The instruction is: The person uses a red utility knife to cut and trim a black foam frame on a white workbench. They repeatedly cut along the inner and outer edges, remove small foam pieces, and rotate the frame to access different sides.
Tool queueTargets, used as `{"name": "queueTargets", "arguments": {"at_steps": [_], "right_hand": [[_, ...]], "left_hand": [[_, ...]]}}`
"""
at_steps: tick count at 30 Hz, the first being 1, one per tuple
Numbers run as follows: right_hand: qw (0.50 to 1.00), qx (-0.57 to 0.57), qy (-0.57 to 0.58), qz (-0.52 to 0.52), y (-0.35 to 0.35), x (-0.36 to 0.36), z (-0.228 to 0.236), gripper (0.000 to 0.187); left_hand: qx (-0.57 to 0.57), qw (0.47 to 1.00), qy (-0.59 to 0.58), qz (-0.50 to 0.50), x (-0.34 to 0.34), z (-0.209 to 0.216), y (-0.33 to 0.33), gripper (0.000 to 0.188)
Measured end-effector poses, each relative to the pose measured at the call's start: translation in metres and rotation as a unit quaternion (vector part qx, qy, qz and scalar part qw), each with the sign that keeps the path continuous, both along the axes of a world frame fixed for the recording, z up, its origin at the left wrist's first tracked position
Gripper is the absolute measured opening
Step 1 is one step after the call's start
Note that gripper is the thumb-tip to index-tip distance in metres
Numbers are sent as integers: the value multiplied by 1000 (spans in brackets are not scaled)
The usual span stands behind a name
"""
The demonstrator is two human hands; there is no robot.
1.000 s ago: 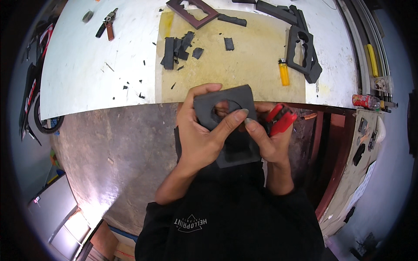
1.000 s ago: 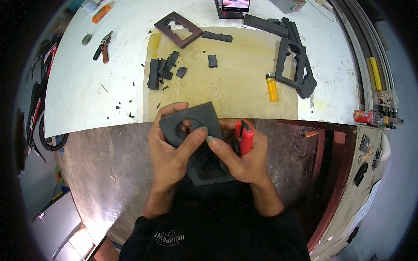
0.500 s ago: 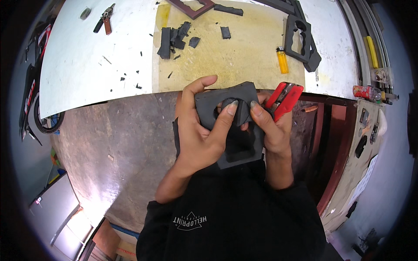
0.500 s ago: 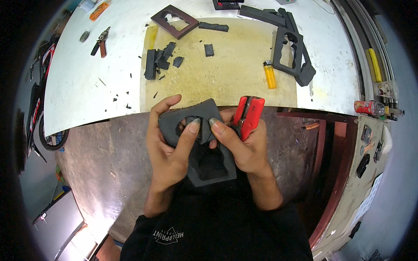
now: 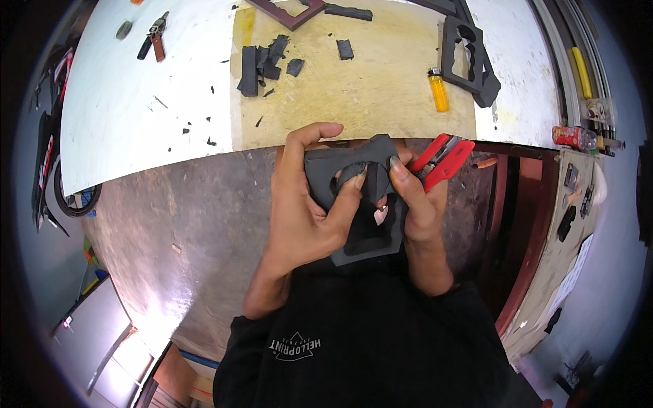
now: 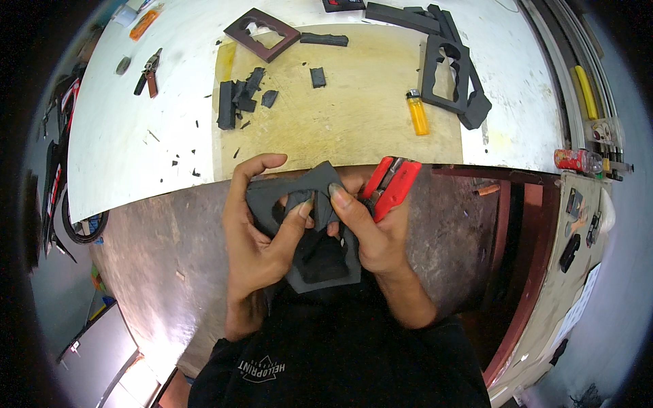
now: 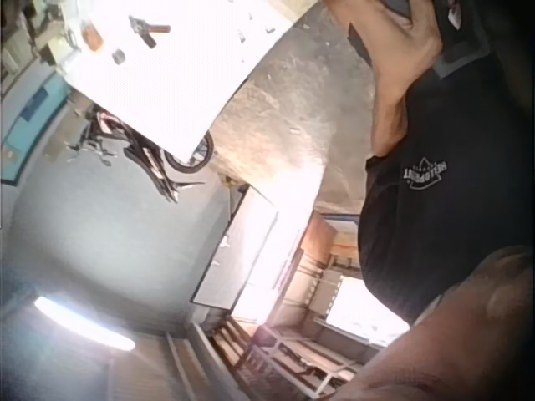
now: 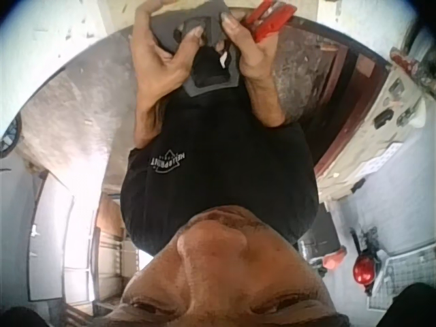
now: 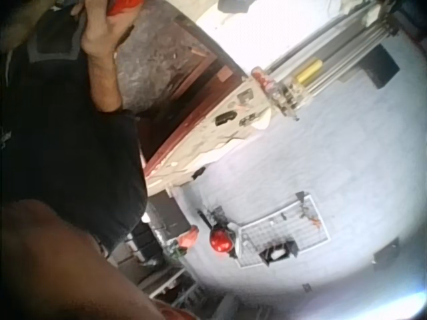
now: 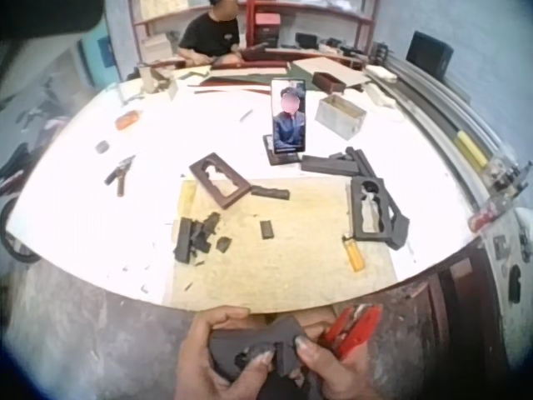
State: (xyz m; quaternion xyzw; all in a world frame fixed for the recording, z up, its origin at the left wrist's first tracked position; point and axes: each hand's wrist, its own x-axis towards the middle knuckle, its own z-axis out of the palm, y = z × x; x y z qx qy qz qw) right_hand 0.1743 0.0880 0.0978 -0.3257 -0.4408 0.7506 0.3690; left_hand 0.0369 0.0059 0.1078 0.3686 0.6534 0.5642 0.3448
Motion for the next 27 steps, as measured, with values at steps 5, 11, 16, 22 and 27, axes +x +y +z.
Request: {"name": "queueTargets", "arguments": {"at_steps": [5,11,16,22,27], "right_hand": [[1000,-9,-3,-14,-5,0,-7,15],[999,-17,-4,-40,-7,-1,-15,15],[999,-50,8,18,-2,3,-22,19],[988,124,-47,80,27,-4,-29,22],[988,107,-91,68,31,-5,-21,19]], "left_hand": [[-11,1000,6,-20,-5,-4,0,47],[-12,995,-95,-24,1,-7,3,46],[-23,988,-144,-42,-8,-3,2,45],[12,996,-17,-85,-17,-11,11,46],[30,980,-198,-8,-7,-11,17,32]]}}
